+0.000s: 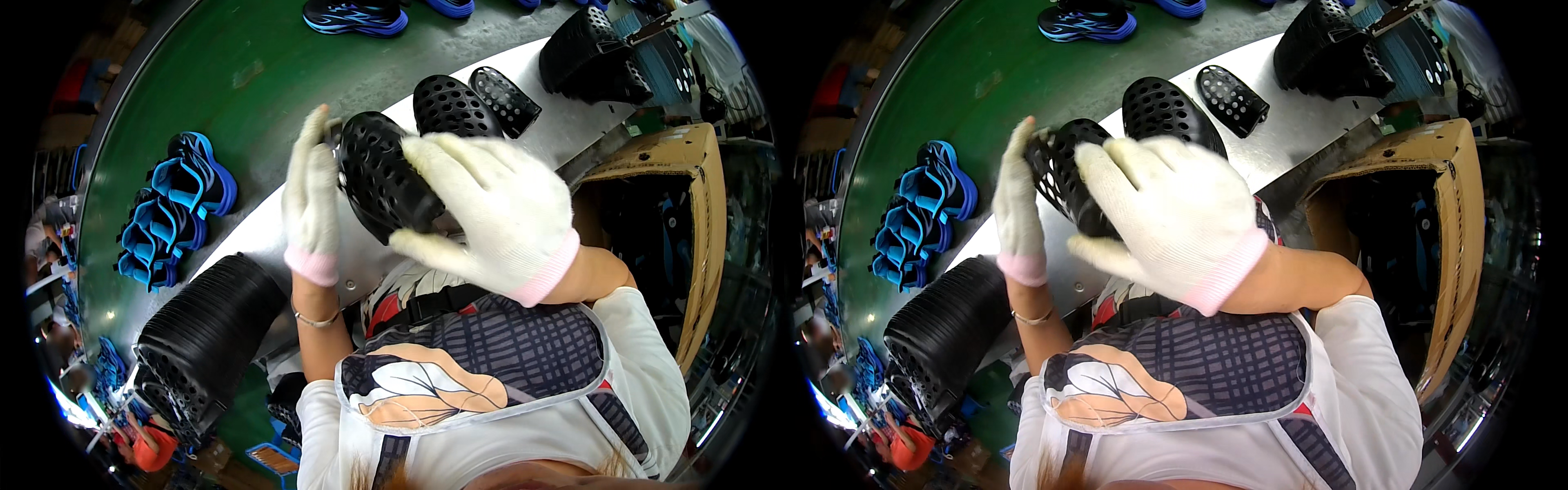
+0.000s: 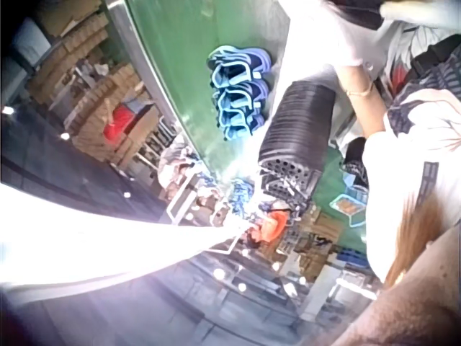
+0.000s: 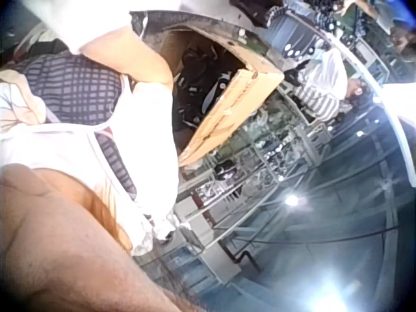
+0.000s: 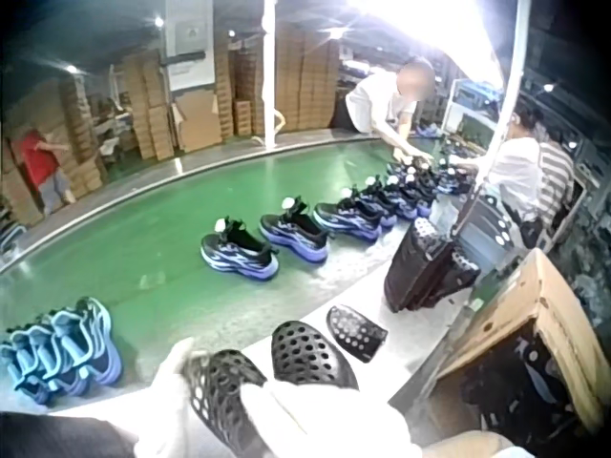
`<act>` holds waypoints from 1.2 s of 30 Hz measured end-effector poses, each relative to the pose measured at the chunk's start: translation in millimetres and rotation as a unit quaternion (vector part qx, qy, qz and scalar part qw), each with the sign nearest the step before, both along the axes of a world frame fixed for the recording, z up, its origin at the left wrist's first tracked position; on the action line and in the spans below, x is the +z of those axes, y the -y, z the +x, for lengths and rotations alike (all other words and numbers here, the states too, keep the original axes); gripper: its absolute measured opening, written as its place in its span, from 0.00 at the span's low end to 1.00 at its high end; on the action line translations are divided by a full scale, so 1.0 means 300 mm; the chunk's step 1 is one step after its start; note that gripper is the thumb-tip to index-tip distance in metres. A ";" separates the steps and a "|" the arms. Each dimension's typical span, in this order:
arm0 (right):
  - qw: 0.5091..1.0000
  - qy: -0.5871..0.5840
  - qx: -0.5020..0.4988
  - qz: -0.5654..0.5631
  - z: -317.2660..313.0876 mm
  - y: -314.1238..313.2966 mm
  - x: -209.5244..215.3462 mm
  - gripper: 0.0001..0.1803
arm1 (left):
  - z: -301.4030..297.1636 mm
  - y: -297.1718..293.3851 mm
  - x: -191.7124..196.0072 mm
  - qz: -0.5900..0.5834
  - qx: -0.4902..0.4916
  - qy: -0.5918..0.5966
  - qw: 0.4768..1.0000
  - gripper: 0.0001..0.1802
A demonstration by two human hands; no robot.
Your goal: The person removes perforated black shoe parts from a cardboard box, places them on a metal ledge, and then handles finished sneakers on a conveyor belt.
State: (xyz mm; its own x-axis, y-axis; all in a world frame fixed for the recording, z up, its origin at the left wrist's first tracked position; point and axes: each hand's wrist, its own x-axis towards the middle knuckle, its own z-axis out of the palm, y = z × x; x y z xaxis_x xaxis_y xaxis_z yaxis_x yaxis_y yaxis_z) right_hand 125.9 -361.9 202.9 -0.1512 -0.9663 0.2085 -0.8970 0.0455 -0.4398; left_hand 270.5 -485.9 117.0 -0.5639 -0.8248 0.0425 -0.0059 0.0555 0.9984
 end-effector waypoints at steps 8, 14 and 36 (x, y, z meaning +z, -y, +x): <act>0.990 -0.096 0.032 -0.096 -0.014 0.051 -0.081 0.23 | -0.062 0.064 -0.092 0.029 -0.024 -0.014 0.999 0.25; 0.990 -0.104 0.004 -0.100 -0.033 0.039 -0.088 0.25 | -0.105 0.129 -0.043 0.150 0.002 -0.193 0.970 0.24; 0.988 -0.058 0.112 -0.086 -0.038 0.022 -0.081 0.17 | -0.096 0.148 -0.120 0.152 -0.114 0.054 0.980 0.18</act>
